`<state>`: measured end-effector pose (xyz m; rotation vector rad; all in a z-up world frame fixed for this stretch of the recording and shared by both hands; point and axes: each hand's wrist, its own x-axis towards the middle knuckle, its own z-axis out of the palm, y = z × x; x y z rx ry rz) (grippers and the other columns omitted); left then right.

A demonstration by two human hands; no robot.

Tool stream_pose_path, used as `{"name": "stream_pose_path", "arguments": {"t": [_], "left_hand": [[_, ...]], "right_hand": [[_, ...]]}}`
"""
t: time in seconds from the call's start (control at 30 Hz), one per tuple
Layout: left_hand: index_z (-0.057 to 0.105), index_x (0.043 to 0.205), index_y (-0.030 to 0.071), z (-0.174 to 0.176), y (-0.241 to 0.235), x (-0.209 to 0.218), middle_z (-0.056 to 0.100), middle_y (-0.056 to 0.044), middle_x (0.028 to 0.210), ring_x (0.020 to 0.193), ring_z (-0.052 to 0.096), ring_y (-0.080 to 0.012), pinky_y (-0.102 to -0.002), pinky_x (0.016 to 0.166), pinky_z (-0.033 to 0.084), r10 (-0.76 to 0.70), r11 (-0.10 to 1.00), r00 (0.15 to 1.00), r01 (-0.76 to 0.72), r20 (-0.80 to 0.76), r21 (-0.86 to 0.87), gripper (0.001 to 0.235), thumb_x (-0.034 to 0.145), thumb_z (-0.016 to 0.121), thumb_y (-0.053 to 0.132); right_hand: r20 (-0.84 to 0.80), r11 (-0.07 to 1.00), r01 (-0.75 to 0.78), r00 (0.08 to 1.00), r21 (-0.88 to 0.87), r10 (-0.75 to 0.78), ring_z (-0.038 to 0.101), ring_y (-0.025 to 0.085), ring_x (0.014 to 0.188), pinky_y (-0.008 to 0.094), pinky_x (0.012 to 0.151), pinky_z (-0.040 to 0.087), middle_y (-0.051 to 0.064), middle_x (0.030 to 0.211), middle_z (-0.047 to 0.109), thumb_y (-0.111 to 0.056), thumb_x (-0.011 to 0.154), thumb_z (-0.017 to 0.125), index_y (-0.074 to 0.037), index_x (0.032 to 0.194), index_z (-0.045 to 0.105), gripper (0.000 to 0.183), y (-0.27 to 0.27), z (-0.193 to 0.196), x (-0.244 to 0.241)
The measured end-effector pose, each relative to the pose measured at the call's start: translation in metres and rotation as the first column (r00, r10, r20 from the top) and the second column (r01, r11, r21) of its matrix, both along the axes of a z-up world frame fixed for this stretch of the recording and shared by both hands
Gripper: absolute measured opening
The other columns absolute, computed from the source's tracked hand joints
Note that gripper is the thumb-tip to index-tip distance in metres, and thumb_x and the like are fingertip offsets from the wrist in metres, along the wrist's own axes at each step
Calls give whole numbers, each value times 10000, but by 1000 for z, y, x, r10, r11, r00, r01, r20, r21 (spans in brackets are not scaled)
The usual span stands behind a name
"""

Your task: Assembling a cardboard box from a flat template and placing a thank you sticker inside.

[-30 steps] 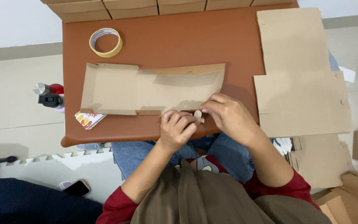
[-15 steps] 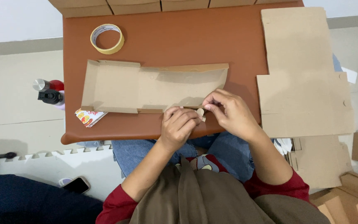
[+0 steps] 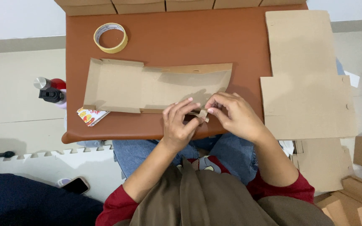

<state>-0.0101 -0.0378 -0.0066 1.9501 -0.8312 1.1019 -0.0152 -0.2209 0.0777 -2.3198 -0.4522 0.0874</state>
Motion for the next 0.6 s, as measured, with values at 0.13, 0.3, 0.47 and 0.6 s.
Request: {"name": "stream_pose_path", "arguments": {"t": [0.13, 0.3, 0.47, 0.6], "left_hand": [[655, 791, 156, 0, 4, 0, 711, -13, 1087, 1008, 692, -209, -411, 974, 440, -52, 998, 997, 54, -59, 40, 170, 942, 721, 198], [647, 787, 179, -7, 3, 0, 703, 13, 1038, 900, 657, -185, -399, 935, 452, -23, 997, 999, 26, -33, 78, 185, 948, 725, 226], [640, 815, 156, 0, 10, -1, 695, -6, 1060, 943, 651, -211, -390, 909, 472, -74, 990, 992, 85, -99, 109, 166, 963, 703, 198], [621, 937, 88, 25, 19, -2, 652, -89, 1071, 1020, 651, -294, -413, 866, 500, -145, 964, 944, 203, -296, 174, 48, 941, 655, 55]], "right_hand": [[-109, 990, -72, 992, -122, 59, 713, 337, 826, 444, 778, 495, 123, 820, 729, -91, 995, 557, -72, 971, 717, 162, 1, 36, 18], [-216, 809, -415, 909, -417, 356, 720, 300, 862, 444, 838, 469, 57, 843, 764, -114, 925, 612, -135, 883, 758, 153, 8, 43, 50], [-285, 784, -445, 893, -432, 349, 731, 321, 809, 447, 821, 498, 106, 805, 755, -93, 895, 619, -89, 884, 746, 127, 11, 33, 58], [-288, 753, -459, 887, -471, 361, 719, 372, 790, 478, 819, 514, 149, 793, 728, -143, 958, 538, -60, 935, 687, 173, 8, 25, 60]]}}
